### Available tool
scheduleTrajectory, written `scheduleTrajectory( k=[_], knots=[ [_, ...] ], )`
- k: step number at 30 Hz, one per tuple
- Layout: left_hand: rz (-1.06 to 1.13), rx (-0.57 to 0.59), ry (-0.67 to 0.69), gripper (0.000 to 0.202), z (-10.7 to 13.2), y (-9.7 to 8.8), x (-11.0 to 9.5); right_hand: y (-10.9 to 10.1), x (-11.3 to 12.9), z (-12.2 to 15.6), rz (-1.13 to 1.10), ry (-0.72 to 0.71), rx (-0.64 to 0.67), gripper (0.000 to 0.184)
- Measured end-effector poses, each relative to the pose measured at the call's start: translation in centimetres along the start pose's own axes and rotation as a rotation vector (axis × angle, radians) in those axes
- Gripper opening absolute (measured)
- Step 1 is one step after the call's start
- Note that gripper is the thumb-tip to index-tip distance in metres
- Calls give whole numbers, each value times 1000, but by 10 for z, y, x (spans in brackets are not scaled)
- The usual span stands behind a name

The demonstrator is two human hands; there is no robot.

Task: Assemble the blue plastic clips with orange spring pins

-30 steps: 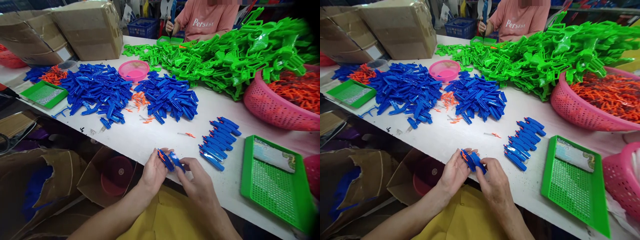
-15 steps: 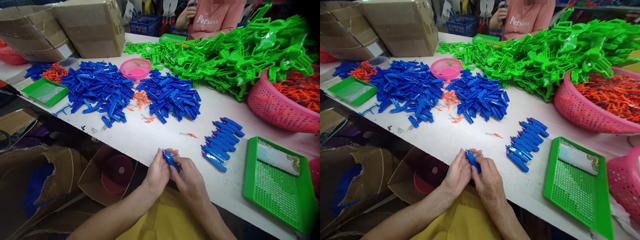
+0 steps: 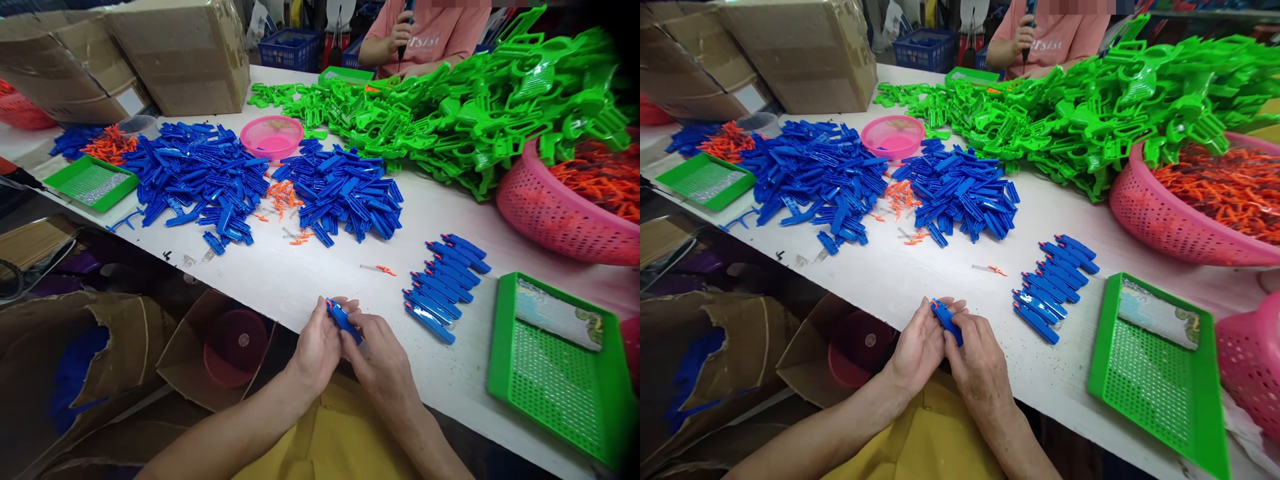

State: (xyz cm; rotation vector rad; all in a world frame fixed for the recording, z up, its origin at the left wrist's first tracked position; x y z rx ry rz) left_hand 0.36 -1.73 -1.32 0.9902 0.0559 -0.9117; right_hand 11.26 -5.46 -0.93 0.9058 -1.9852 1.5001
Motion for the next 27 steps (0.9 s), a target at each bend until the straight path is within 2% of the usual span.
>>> scheduleTrajectory(
  k=[3,8,11,13,15,19,27],
  knots=[
    [-16,21,21,33,0,-1,2,1,-1,0,-2,14,5,18],
    [-130,69,157,20,1,-1,6,3,-2,1,-70,76,9,21],
    [-170,107,192,23,5,1,3,-3,-5,-1,-227,208,31,27],
    [-221,150,213,26,8,1,0,-8,-6,-4,-361,327,101,27],
    [-334,166,251,28,10,-1,-4,-17,-8,-7,-427,380,151,25],
    [-555,113,279,23,11,-5,-9,-34,-11,-13,-390,347,139,22],
    [-589,134,298,23,11,1,-14,-35,-12,-11,-346,273,119,18]
  ],
)
Point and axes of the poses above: each hand's wrist, its own z-axis away from the middle knuckle, its own y-axis out of the palm, x = y × z, the point moved 2 cm from there along -z, towards the middle knuckle, and after that the axes turned 7 degrees about -z, right-handed, at the moved point
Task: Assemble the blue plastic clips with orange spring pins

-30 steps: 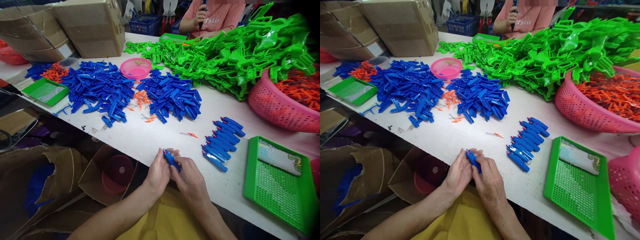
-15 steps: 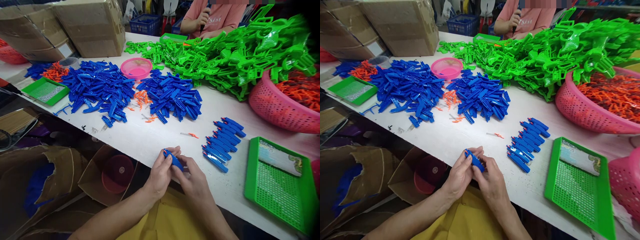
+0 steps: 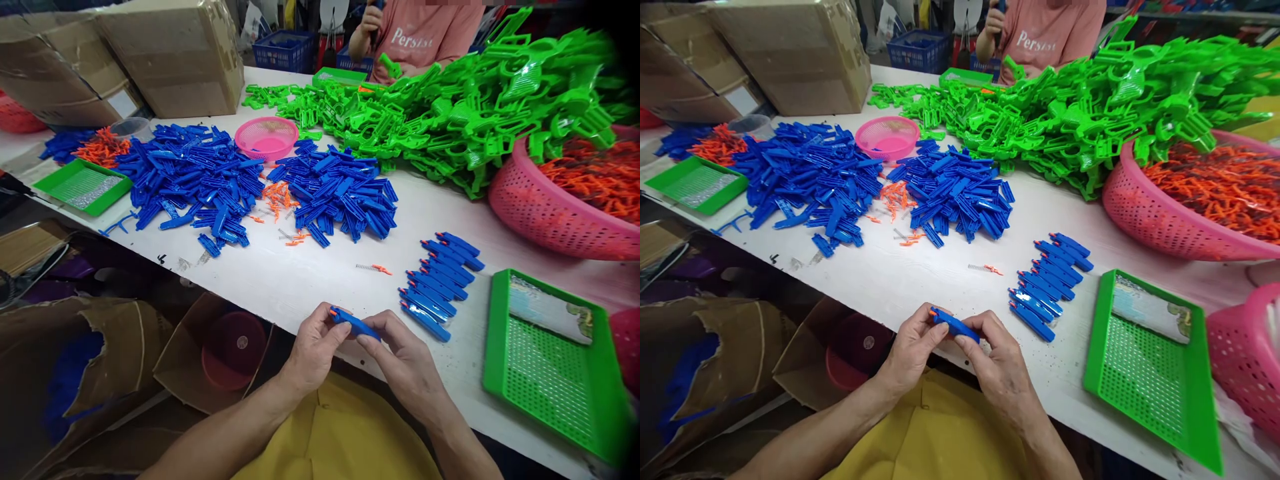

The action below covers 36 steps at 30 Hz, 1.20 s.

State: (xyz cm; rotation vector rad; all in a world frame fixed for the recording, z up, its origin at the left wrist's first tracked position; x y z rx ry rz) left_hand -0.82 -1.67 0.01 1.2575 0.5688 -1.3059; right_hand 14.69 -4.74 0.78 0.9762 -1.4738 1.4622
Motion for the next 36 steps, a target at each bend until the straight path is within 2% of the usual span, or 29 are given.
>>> scheduleTrajectory(
  k=[3,8,10,12,13,15,18,21,23,25,28,31,33,36],
  knots=[
    [-27,9,-2,27,-6,-1,-1,6,-3,2,75,-40,-33,19],
    [-108,15,-40,29,-10,-1,12,11,-11,8,404,-259,-94,26],
    [-118,52,-81,35,-7,-2,18,5,-17,11,527,-353,-99,21],
    [-167,79,-95,48,-1,-8,18,-9,-25,14,643,-427,-146,20],
    [-226,83,-88,47,1,-14,16,-18,-30,16,704,-446,-181,22],
    [-399,61,-35,36,3,-31,8,-36,-42,21,825,-449,-249,28],
    [-685,-87,168,27,1,-70,-13,-54,-58,28,918,-427,-303,42],
    [-1022,-279,450,23,-8,-113,-41,-55,-68,26,931,-379,-347,62],
    [-1227,-402,633,24,-16,-141,-60,-49,-73,18,949,-289,-380,70],
    [-1409,-534,749,27,-26,-169,-76,-43,-77,8,980,-166,-414,74],
    [-1586,-659,760,36,-39,-206,-92,-41,-84,-5,999,-29,-421,79],
    [-1645,-699,678,41,-46,-232,-96,-52,-91,-18,1025,-1,-390,82],
    [-1676,-680,625,41,-49,-241,-96,-64,-97,-28,1047,8,-376,79],
    [-1733,-634,571,40,-55,-244,-95,-82,-99,-46,1050,-9,-408,73]
  ],
)
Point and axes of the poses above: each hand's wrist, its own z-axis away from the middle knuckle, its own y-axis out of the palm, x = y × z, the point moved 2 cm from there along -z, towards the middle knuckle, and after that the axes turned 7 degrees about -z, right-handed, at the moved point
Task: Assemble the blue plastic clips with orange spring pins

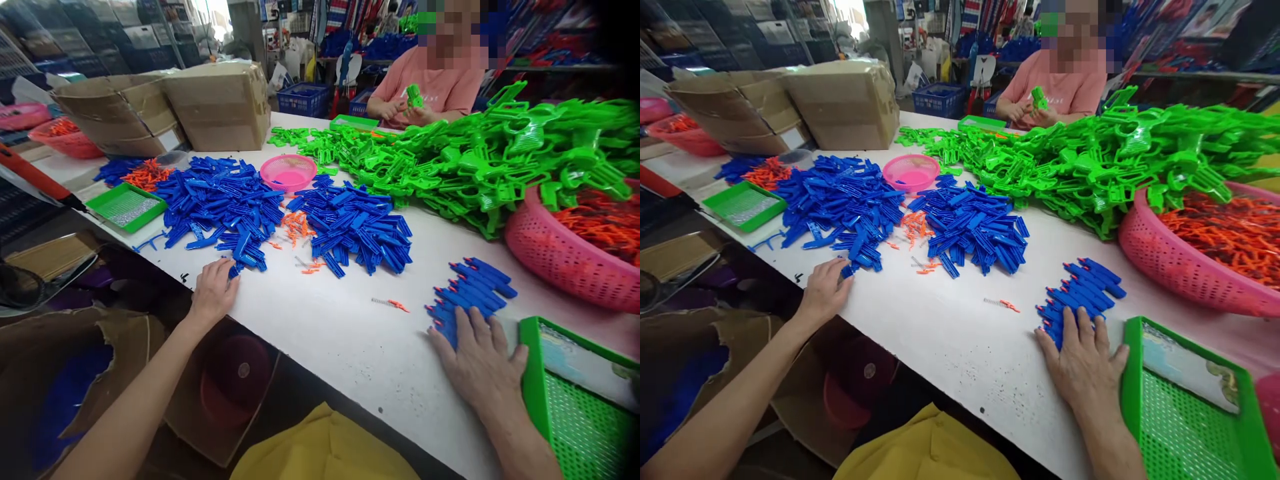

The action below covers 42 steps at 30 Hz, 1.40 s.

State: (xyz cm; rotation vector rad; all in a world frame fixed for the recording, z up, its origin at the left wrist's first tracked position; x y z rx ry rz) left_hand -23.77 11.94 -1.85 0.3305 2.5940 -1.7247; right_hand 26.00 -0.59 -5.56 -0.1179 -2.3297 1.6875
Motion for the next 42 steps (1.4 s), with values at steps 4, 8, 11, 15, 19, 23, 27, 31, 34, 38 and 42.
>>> scheduleTrajectory(
  k=[4,8,11,15,19,23,27,31,34,38,42],
  knots=[
    [-10,39,67,36,-3,2,-4,-9,14,-19,-36,-75,-151,69],
    [-7,32,147,31,9,-2,-17,-9,73,-25,-182,-327,-179,50],
    [41,26,206,27,27,-5,-40,4,130,-36,-203,-508,-8,39],
    [179,59,256,24,55,-11,-93,22,179,-55,-170,-518,113,41],
    [430,165,335,27,75,-17,-150,27,176,-45,-206,-546,99,39],
    [618,221,332,34,80,-22,-169,19,130,-17,-216,-569,26,39],
    [518,241,327,44,70,-18,-158,3,83,-13,-205,-463,-84,35],
    [370,383,521,59,52,-10,-158,-2,70,-25,-183,-428,-36,32],
    [269,469,649,56,41,-7,-163,-2,71,-31,-209,-451,49,29],
    [256,488,689,35,38,-10,-163,-5,63,-26,-423,-536,164,26],
    [330,485,645,38,45,-15,-159,-16,47,-10,-646,-506,159,26]
  ],
)
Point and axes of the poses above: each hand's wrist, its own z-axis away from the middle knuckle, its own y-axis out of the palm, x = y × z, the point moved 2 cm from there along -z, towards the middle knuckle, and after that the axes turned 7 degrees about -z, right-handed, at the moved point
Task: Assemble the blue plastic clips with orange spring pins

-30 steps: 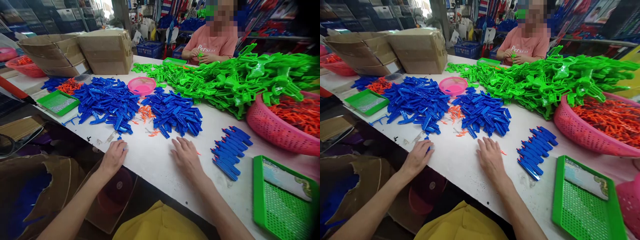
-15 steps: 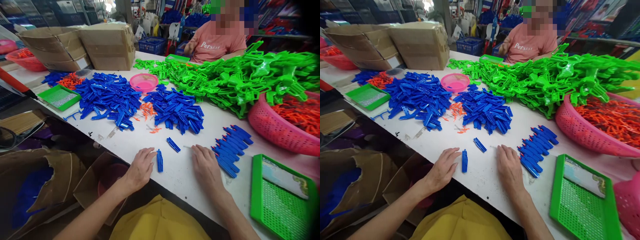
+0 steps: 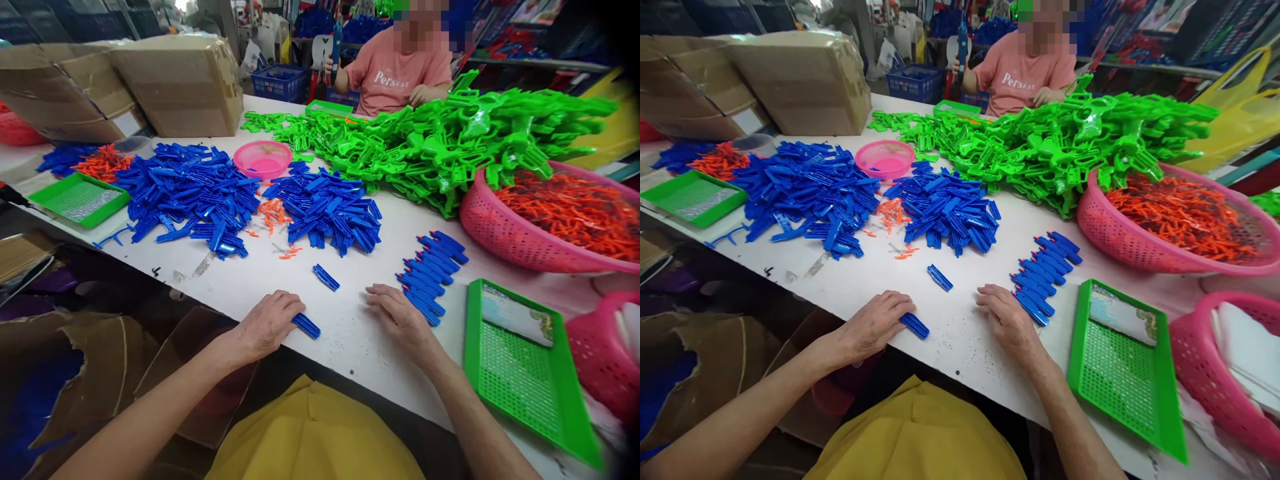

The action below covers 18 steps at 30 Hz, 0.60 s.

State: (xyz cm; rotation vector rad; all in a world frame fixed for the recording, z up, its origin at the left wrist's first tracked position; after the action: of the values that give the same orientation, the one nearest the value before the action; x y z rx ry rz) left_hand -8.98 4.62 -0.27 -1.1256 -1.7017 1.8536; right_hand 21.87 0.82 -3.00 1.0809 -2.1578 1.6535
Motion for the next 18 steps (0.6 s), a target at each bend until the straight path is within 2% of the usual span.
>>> scheduleTrajectory(
  k=[3,6,9,13,16,18],
  knots=[
    [33,-69,-82,44,5,1,3,-8,3,15,41,160,-160,20],
    [56,-69,-72,28,3,1,4,-9,10,22,142,224,-197,19],
    [72,-45,-45,19,-2,-1,3,-3,19,21,298,188,-146,25],
    [95,-5,-59,12,-4,-6,-3,9,29,18,512,130,10,27],
    [212,-22,-95,14,0,-9,-10,15,33,23,508,88,63,28],
    [381,-50,-172,14,4,-8,-15,16,35,32,438,45,104,30]
  ],
)
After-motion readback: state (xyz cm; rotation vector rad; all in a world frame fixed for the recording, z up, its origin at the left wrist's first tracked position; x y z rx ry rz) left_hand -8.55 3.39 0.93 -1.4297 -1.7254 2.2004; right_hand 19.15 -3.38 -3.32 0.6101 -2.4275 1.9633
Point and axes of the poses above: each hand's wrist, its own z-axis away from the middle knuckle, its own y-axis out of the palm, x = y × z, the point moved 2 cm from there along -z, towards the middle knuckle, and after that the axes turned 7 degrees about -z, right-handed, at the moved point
